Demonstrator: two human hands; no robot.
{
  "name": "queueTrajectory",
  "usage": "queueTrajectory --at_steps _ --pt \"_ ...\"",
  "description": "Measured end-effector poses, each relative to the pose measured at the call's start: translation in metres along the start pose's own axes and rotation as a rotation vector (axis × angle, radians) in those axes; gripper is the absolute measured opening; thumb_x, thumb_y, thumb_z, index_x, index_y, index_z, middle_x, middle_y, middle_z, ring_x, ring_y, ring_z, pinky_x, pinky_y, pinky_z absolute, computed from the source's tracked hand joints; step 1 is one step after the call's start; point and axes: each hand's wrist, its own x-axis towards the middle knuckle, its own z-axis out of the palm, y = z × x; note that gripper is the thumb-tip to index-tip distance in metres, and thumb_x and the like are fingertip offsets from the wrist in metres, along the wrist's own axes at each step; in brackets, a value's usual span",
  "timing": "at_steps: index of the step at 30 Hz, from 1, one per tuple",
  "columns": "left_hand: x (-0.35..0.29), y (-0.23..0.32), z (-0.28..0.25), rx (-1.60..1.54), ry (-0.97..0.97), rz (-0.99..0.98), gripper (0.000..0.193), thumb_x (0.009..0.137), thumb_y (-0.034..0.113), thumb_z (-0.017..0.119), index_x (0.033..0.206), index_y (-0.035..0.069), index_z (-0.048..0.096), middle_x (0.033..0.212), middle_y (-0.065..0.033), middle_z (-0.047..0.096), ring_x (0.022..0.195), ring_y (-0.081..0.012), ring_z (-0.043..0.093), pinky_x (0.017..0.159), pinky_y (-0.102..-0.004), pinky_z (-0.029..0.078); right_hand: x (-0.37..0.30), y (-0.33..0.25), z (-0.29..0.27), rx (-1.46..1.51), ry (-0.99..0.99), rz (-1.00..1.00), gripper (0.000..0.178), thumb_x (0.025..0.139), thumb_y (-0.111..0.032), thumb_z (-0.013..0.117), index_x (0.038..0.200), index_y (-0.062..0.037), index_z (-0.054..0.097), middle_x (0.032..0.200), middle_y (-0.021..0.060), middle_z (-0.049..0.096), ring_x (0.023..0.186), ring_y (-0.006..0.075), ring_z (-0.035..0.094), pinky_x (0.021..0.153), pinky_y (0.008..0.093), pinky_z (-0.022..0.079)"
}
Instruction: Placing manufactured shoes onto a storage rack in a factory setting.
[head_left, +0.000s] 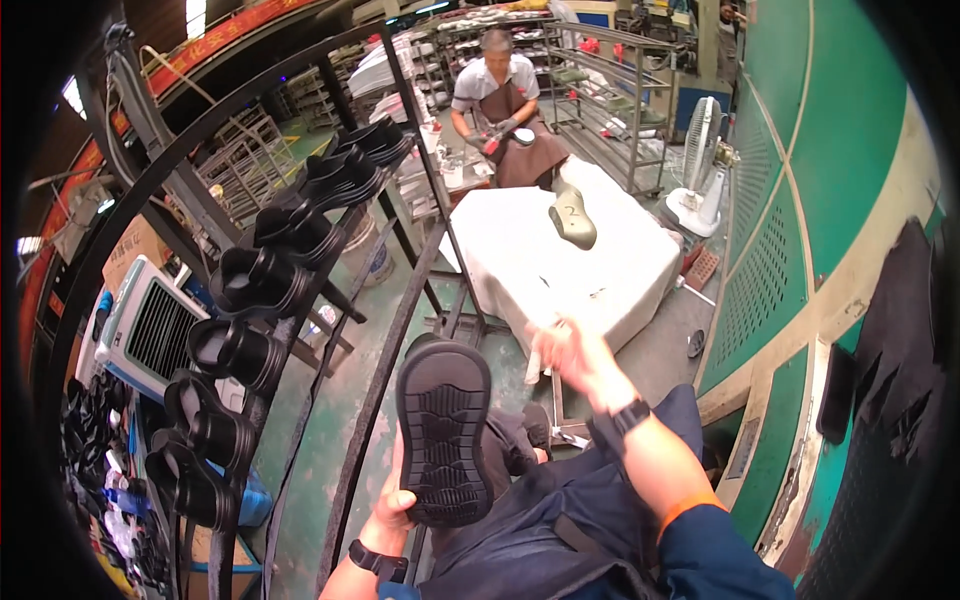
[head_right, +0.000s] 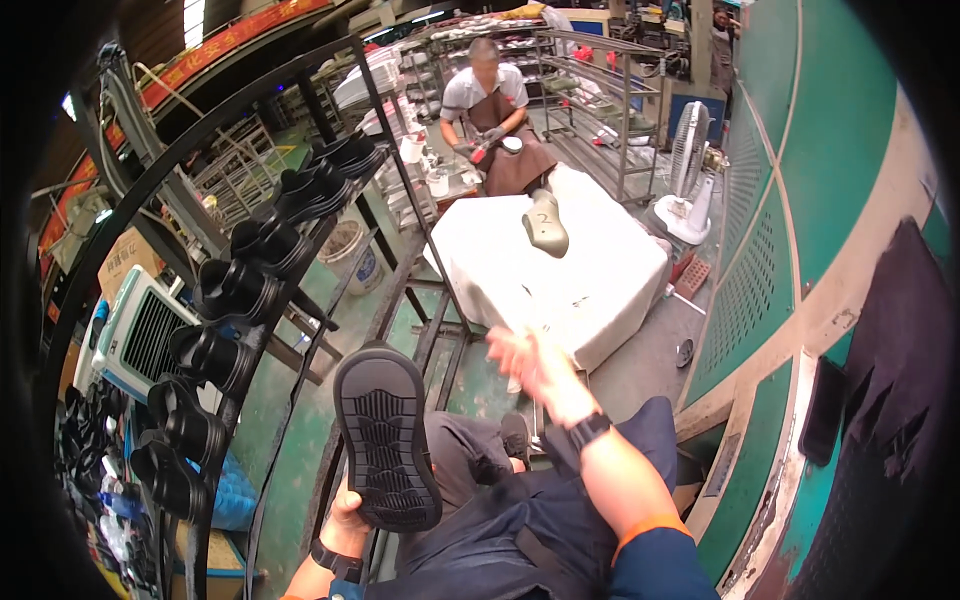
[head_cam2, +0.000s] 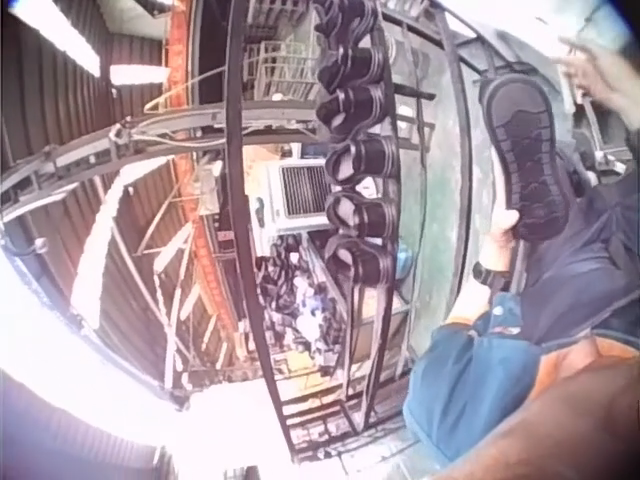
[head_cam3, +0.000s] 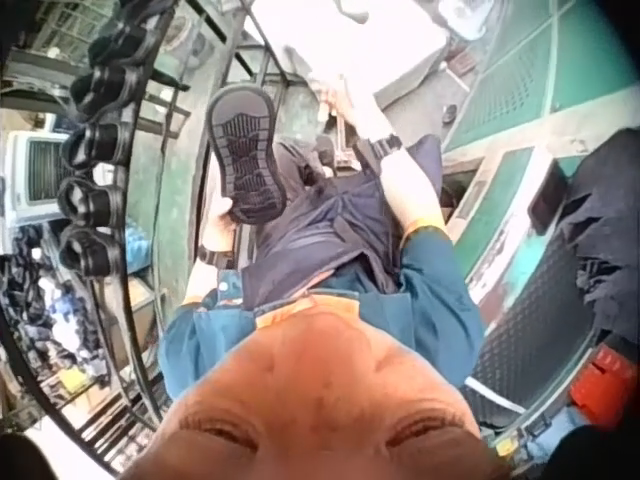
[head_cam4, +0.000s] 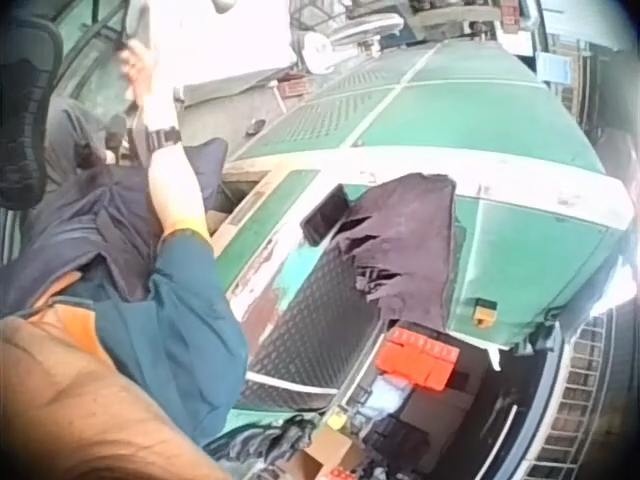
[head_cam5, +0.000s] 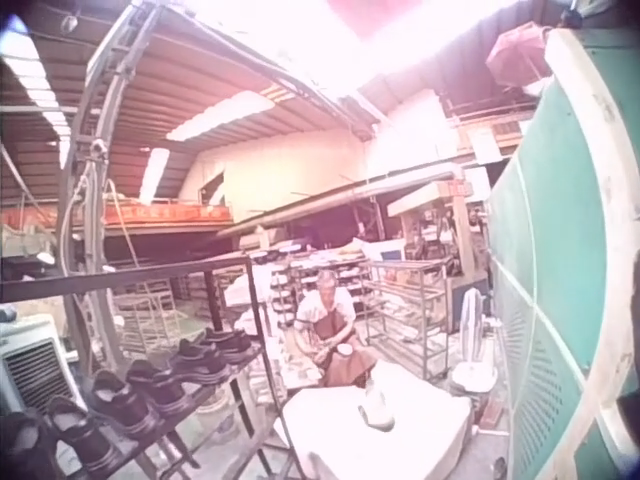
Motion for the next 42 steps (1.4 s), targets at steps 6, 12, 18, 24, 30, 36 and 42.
queueTrajectory --at_steps 6,12,18,24,30,36,42 --pt "0.023 0.037 -0.001 1.294 -0.292 0.379 0.102 0.074 0.036 0.075 0.154 0.006 0.02 0.16 -0.0238 0.015 0.15 -0.035 0.015 0.12 -0.044 0.017 -0.083 0.054 0.047 -0.201 -0.386 0.414 0.075 0.098 -0.056 0.043 0.148 -0.0021 0.033 0.127 0.0257 0.059 0.095 0.0423 0.068 0.075 0.0485 0.06" --pt "0.035 -0.009 0.062 1.294 -0.192 0.556 0.078 0.075 0.038 0.082 0.138 0.013 0.043 0.159 -0.0312 0.002 0.148 -0.0494 0.001 0.118 -0.0553 0.013 -0.09 0.054 0.082 -0.346 -0.091 -0.074 0.084 0.085 -0.024 0.068 0.154 -0.0031 0.024 0.147 0.0174 0.043 0.131 0.026 0.048 0.111 0.0372 0.037" --pt "0.016 0.011 0.077 1.108 0.074 1.02 0.04 0.076 0.018 0.082 0.096 0.011 0.048 0.159 -0.0293 0.008 0.146 -0.0542 0.003 0.115 -0.06 0.013 -0.073 0.056 0.188 -0.53 -0.313 -0.314 0.114 0.075 -0.039 0.084 0.157 -0.0068 0.012 0.142 0.0172 0.046 0.127 0.0277 0.05 0.107 0.0376 0.039" --pt "-0.078 0.076 0.047 1.665 0.793 1.464 0.044 0.073 0.027 0.085 0.096 0.023 0.048 0.158 -0.0241 0.019 0.144 -0.0496 0.021 0.114 -0.0596 0.023 -0.054 0.06 0.242 -0.86 -0.685 -0.119 0.06 0.086 -0.02 0.071 0.139 -0.0003 0.05 0.147 0.0096 0.044 0.134 0.0199 0.044 0.1 0.0323 0.045" --pt "-0.192 0.15 0.027 1.355 1.371 1.413 0.038 0.074 0.001 0.072 0.091 0.01 0.039 0.155 -0.0187 0.029 0.129 -0.0288 0.045 0.106 -0.0418 0.037 -0.045 0.061 0.202 -0.908 -0.517 0.11 0.037 0.091 -0.014 0.064 0.125 -0.0007 0.061 0.116 0.0086 0.066 0.111 0.0174 0.061 0.091 0.0302 0.049" --pt "-0.235 0.163 -0.013 1.134 1.253 1.04 0.042 0.074 -0.002 0.068 0.109 0.006 0.047 0.155 -0.0158 0.032 0.134 -0.0239 0.041 0.11 -0.035 0.033 -0.036 0.064 0.185 -0.985 -0.537 0.242 0.033 0.092 -0.012 0.062 0.123 0.0002 0.062 0.109 0.0103 0.068 0.095 0.0187 0.068 0.08 0.0289 0.052" --pt "-0.186 0.118 0.001 1.669 1.458 1.382 0.073 0.075 0.001 0.063 0.143 0.005 0.038 0.156 -0.0282 0.02 0.145 -0.0446 0.021 0.118 -0.0493 0.021 -0.048 0.036 0.157 -1.031 -0.431 0.252 0.031 0.093 -0.01 0.06 0.121 0.0018 0.062 0.107 0.0115 0.069 0.095 0.0196 0.068 0.078 0.0291 0.053"
